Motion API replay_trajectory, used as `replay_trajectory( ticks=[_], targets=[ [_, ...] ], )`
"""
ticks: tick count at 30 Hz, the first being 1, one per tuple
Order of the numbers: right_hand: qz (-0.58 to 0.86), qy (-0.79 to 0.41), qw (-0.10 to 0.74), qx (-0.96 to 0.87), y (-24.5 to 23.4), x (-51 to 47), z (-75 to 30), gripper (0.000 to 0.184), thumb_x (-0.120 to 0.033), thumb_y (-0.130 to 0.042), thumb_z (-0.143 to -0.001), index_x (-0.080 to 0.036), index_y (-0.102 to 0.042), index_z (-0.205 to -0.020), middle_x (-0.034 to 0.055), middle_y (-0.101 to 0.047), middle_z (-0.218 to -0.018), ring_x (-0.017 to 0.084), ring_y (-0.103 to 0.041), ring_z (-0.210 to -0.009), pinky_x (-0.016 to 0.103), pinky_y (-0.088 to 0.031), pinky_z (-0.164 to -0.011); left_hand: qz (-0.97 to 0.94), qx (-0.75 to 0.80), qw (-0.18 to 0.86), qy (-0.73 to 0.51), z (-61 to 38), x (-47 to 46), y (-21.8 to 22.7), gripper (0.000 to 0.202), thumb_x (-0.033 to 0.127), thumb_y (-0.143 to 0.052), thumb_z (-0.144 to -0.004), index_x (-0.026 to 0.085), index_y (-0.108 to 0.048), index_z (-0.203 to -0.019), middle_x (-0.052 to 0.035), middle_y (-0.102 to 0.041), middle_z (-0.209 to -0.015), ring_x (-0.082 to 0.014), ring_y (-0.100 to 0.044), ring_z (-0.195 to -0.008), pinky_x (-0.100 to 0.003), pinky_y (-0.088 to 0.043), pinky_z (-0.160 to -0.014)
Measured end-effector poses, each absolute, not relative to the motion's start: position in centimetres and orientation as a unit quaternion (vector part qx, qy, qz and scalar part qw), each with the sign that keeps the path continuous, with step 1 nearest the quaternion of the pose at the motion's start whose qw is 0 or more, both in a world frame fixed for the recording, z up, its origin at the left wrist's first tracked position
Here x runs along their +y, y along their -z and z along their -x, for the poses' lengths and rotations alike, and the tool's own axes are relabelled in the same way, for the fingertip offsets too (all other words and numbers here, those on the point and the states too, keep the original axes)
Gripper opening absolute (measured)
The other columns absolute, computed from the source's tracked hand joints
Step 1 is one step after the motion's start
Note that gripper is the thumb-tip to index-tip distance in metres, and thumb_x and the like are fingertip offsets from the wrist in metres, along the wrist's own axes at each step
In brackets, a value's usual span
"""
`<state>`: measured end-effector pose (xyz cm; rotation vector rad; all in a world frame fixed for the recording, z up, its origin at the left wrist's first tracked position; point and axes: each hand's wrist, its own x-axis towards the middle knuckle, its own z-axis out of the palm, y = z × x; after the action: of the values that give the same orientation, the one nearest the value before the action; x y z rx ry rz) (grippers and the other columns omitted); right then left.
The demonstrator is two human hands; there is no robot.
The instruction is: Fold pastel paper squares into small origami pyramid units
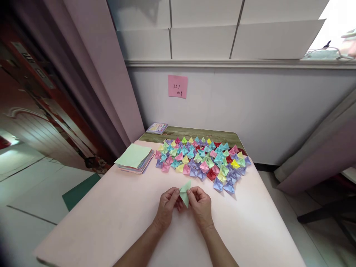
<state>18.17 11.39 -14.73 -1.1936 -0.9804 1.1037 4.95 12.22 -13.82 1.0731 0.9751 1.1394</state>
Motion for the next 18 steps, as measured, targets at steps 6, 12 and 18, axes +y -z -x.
replay_trajectory(
  ticks=[6, 12, 18],
  targets=[
    [0.499, -0.484, 0.571, -0.436, 15.36, 11.42, -18.33, 0.031, -0.046, -0.07, -0.079, -0.018, -0.06, -0.069, -0.0036, -0.054, -0.054, 0.011, -0.045, -0.048, 0.022, -0.036, -0.047, -0.425, 0.434, 0.616, -0.501, -5.04, 12.2, 13.86, 0.034, 0.046, -0.071, -0.076, 0.014, -0.06, -0.074, 0.0012, -0.059, -0.052, -0.0095, -0.051, -0.044, -0.02, -0.042, -0.045],
    [0.484, -0.508, 0.561, -0.438, 15.61, 11.35, -18.77, 0.029, -0.046, -0.07, -0.079, -0.018, -0.064, -0.076, -0.002, -0.058, -0.059, 0.012, -0.048, -0.051, 0.023, -0.039, -0.049, -0.408, 0.43, 0.63, -0.501, -4.93, 12.07, 13.98, 0.033, 0.044, -0.071, -0.076, 0.015, -0.058, -0.068, 0.0012, -0.059, -0.049, -0.0091, -0.05, -0.041, -0.02, -0.04, -0.044],
    [0.488, -0.498, 0.571, -0.434, 15.33, 11.29, -18.73, 0.029, -0.046, -0.071, -0.079, -0.018, -0.065, -0.073, -0.0028, -0.056, -0.057, 0.011, -0.047, -0.051, 0.022, -0.039, -0.049, -0.406, 0.43, 0.629, -0.504, -4.89, 12.12, 14.07, 0.032, 0.043, -0.072, -0.076, 0.015, -0.058, -0.069, 0.0011, -0.06, -0.05, -0.0095, -0.05, -0.041, -0.02, -0.04, -0.044]
  ],
)
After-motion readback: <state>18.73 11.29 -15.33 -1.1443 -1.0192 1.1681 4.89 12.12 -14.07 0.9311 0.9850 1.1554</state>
